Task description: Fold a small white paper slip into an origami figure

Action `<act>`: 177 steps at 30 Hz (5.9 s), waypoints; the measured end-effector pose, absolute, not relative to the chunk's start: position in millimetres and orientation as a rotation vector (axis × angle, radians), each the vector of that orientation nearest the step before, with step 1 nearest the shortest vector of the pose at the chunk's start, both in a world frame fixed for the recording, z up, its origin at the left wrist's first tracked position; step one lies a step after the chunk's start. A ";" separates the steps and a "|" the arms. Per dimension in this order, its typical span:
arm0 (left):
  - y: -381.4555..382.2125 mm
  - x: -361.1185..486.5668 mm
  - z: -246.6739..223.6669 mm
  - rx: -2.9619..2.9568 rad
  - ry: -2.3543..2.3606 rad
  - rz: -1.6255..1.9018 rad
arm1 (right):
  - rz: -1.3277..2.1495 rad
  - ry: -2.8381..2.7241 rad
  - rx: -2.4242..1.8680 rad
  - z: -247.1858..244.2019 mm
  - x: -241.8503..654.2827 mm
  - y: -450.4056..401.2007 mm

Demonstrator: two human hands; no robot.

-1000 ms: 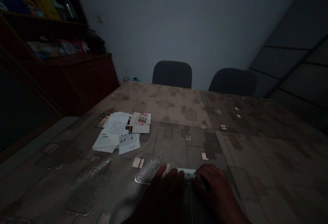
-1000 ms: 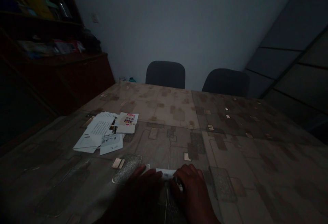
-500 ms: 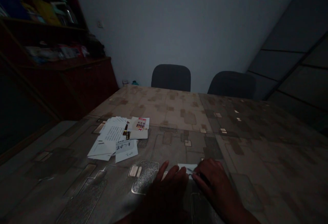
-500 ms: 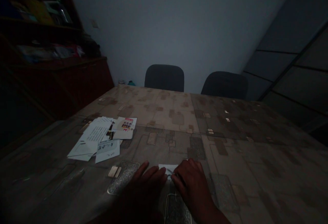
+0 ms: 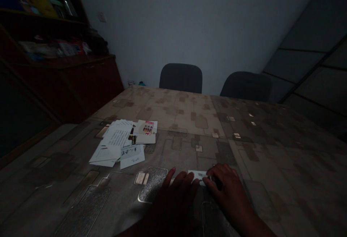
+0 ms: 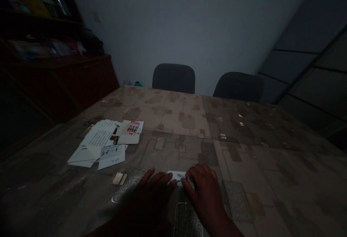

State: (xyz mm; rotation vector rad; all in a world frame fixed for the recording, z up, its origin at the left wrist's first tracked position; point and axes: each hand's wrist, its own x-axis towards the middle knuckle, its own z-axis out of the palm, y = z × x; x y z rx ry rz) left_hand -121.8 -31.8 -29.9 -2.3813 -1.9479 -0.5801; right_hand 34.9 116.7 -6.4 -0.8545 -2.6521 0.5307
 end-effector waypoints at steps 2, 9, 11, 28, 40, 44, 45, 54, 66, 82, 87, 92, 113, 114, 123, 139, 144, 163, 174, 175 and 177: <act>-31.7 -121.9 -29.0 -2.380 -1.950 -0.555 | 0.519 -2.650 -0.873 -7.2 33.8 117.2; -30.1 -121.4 -31.4 -2.362 -1.975 -0.484 | 0.518 -2.625 -0.875 -11.3 32.3 118.9; -30.8 -121.0 -33.2 -2.347 -1.978 -0.474 | 0.520 -2.617 -0.870 -12.4 32.5 118.7; -33.7 -123.7 -36.0 -2.323 -1.927 -0.464 | 0.440 -2.712 -0.885 -6.9 30.2 117.8; -37.2 -119.1 -31.8 -2.199 -1.720 -0.407 | 0.635 -2.762 -0.762 -3.4 37.7 107.4; -35.8 -120.8 -28.1 -2.214 -1.696 -0.421 | 0.544 -2.724 -0.804 -5.7 38.8 107.4; -35.8 -121.6 -27.5 -2.221 -1.694 -0.421 | 0.529 -2.715 -0.813 -6.1 38.6 107.8; -39.2 -122.7 -34.3 -2.289 -1.782 -0.389 | 0.522 -2.694 -0.802 -6.4 38.3 109.0; -41.6 -122.7 -35.5 -2.256 -1.758 -0.380 | 0.503 -2.724 -0.827 -4.7 36.4 109.8; -39.3 -122.5 -31.7 -2.331 -1.821 -0.386 | 0.447 -2.686 -0.819 -9.0 34.7 111.5; -37.1 -123.0 -31.5 -2.339 -1.801 -0.385 | 0.472 -2.614 -0.825 -7.5 43.0 112.0; -35.5 -122.9 -31.8 -2.323 -1.767 -0.395 | 0.284 -2.637 -0.380 -8.1 62.2 110.0; -37.2 -123.8 -34.7 -2.288 -1.729 -0.395 | 0.280 -2.656 -0.444 -13.7 64.7 110.7; -37.1 -123.6 -34.7 -2.289 -1.734 -0.384 | 0.359 -2.632 -0.481 -10.8 65.2 112.3; -38.4 -123.4 -32.8 -2.326 -1.771 -0.354 | 0.368 -2.571 -0.520 -12.3 64.6 110.5; -37.0 -122.4 -30.6 -2.296 -1.741 -0.327 | 0.665 -2.597 -0.903 -4.2 43.3 117.5; -36.8 -122.7 -31.5 -2.275 -1.714 -0.346 | 0.633 -2.565 -0.929 -4.5 38.4 115.1; -38.3 -122.4 -40.8 -2.228 -1.706 -0.352 | 0.427 -2.567 -0.817 -18.0 40.6 115.9; -39.5 -124.3 -36.5 -2.236 -1.709 -0.327 | 0.320 -2.617 -0.775 -14.9 38.2 116.1; -39.2 -124.9 -35.3 -2.250 -1.708 -0.328 | 0.309 -2.614 -0.771 -15.3 38.0 116.1; -38.5 -126.1 -32.5 -2.276 -1.706 -0.337 | 0.291 -2.612 -0.767 -15.1 37.7 115.9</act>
